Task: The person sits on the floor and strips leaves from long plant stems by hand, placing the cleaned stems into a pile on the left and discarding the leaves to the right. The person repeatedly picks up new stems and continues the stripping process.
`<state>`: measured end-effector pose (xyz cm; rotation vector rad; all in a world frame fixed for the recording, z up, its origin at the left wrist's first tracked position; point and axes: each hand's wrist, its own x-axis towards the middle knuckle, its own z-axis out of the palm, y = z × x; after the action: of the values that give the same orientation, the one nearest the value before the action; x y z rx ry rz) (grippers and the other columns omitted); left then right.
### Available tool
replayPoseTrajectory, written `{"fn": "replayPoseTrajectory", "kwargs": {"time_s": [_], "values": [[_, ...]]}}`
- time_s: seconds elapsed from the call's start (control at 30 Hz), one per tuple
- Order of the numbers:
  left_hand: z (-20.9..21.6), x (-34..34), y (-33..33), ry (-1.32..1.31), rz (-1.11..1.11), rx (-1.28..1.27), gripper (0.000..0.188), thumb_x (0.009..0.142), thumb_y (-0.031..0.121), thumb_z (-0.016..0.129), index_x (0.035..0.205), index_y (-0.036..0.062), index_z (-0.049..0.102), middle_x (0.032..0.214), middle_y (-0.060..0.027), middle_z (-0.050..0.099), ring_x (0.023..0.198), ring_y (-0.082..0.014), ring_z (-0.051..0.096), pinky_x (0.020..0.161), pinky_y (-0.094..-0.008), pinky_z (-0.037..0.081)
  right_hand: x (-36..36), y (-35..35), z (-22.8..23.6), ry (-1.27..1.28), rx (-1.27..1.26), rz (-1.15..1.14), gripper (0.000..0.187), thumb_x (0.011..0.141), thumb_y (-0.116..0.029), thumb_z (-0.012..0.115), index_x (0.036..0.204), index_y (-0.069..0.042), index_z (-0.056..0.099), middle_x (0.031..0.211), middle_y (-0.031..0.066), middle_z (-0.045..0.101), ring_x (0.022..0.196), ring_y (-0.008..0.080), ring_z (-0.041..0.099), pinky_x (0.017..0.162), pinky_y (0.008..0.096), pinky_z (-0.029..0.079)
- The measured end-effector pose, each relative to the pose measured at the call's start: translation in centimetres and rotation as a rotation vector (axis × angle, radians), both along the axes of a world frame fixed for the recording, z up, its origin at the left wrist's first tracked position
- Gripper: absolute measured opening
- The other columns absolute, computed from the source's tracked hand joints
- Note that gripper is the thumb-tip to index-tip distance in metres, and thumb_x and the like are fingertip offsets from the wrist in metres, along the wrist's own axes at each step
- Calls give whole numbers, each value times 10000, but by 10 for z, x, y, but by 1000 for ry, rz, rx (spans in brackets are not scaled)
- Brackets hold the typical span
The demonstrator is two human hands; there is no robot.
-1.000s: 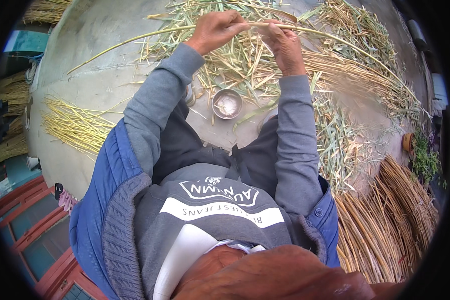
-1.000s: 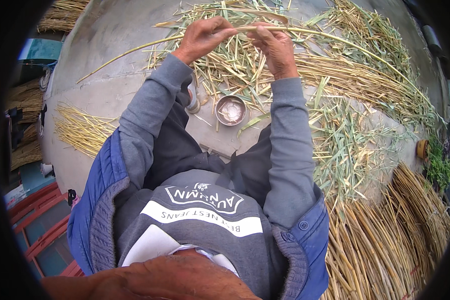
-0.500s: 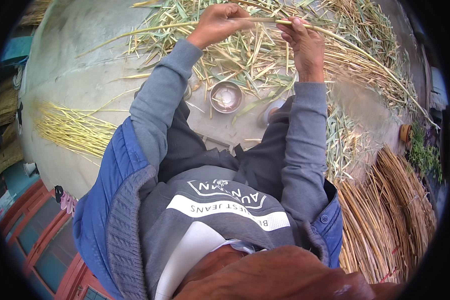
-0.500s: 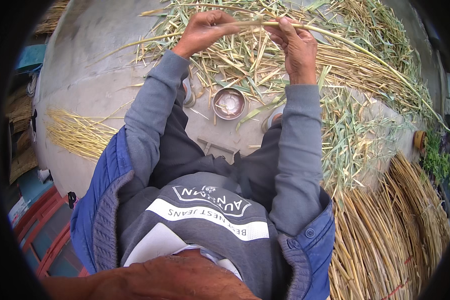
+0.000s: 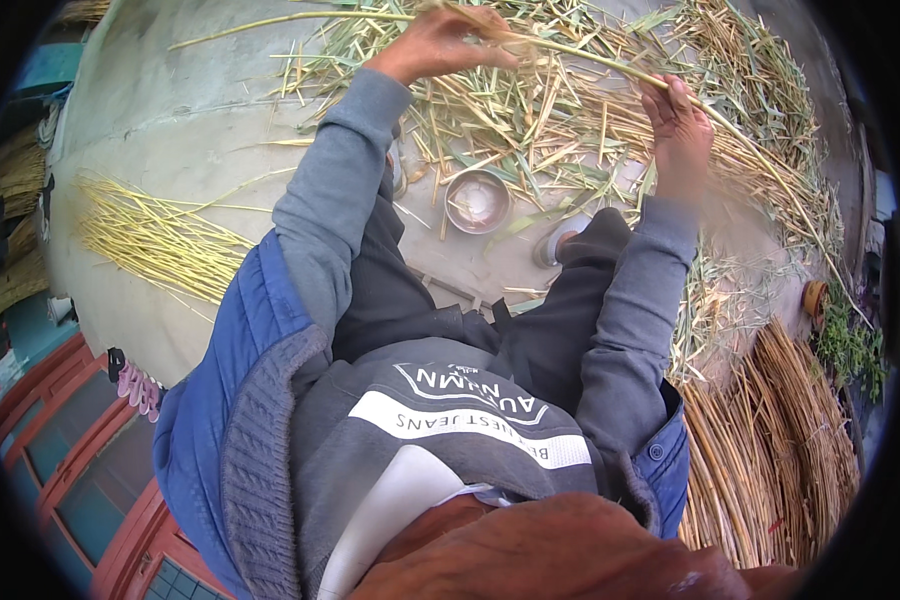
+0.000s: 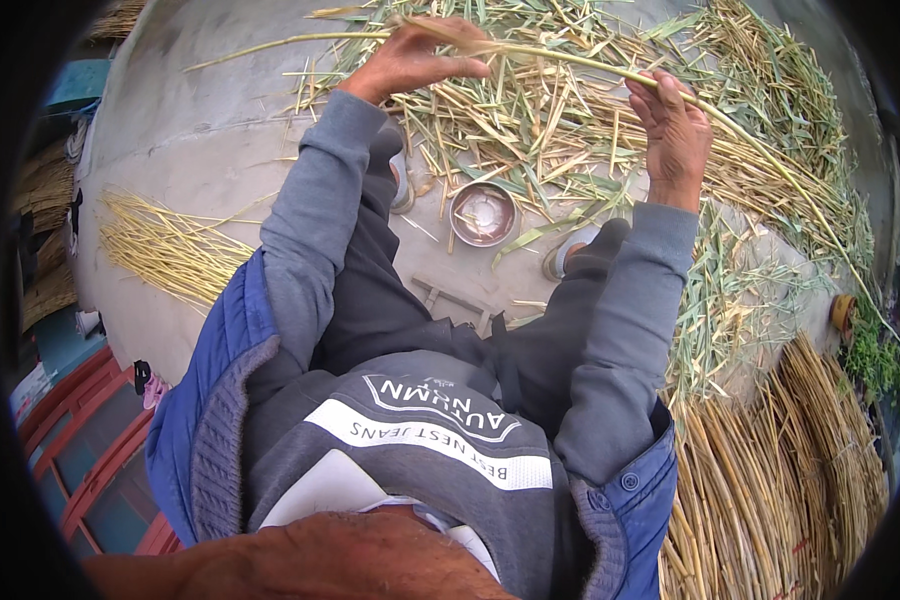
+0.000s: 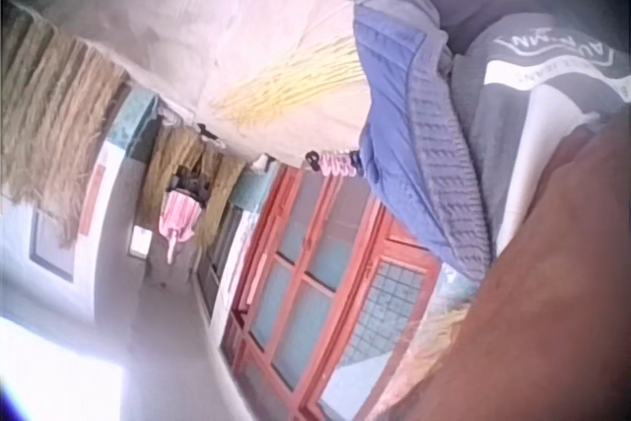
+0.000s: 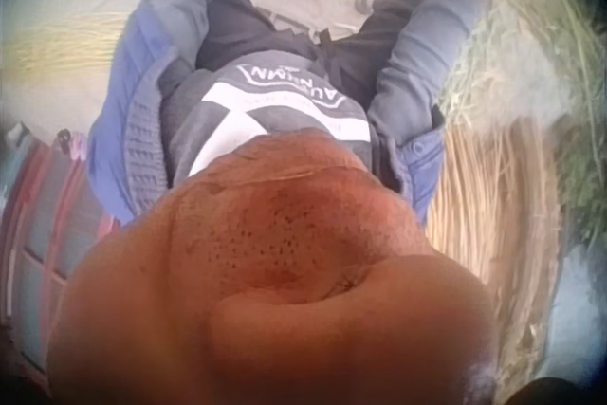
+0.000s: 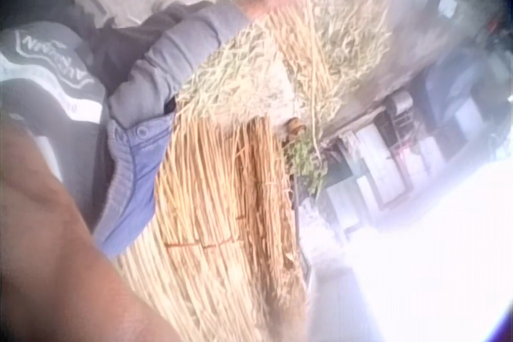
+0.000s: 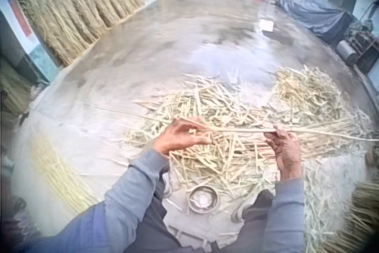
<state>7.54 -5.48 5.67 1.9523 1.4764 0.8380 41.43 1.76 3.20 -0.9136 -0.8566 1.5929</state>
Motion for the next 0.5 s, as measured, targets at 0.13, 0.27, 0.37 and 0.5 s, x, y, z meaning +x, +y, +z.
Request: {"fn": "replayPoseTrajectory", "kwargs": {"time_s": [0.13, 0.27, 0.37, 0.5], "values": [[-7, -10, 6, 284, 2, 141, 376, 855, 360, 810, 1104, 80, 780, 1001, -89, 769, 966, -229, 720, 882, -357, 552, -2, 0, 1, -25, 1, 21, 220, 991, -137, 684, 1136, 28, 669, 1057, 188, 747, 993, 299, 753, 787, 297, 656], [-20, -4, 8, -3, -29, 196, 286, 890, 287, 793, 1068, 63, 789, 948, -78, 773, 852, -177, 720, 778, -337, 557, 0, 5, 0, 0, -6, -20, 210, 990, -132, 683, 1122, 31, 667, 1064, 201, 745, 993, 305, 753, 793, 309, 654], [-25, -1, 10, -253, 2, 106, 235, 902, 248, 791, 1047, 64, 790, 914, -55, 768, 818, -135, 704, 726, -321, 551, 6, 7, 0, 7, 18, 7, 213, 988, -124, 683, 1129, 36, 669, 1077, 209, 741, 998, 310, 751, 819, 325, 655], [-25, -6, 21, -704, 269, -204, 176, 914, 202, 781, 893, 39, 719, 861, -52, 729, 757, -119, 684, 700, -280, 558, 15, 5, 3, 12, 125, 48, 208, 989, -93, 671, 1145, 45, 669, 1088, 220, 735, 1025, 325, 741, 871, 358, 651]]}}
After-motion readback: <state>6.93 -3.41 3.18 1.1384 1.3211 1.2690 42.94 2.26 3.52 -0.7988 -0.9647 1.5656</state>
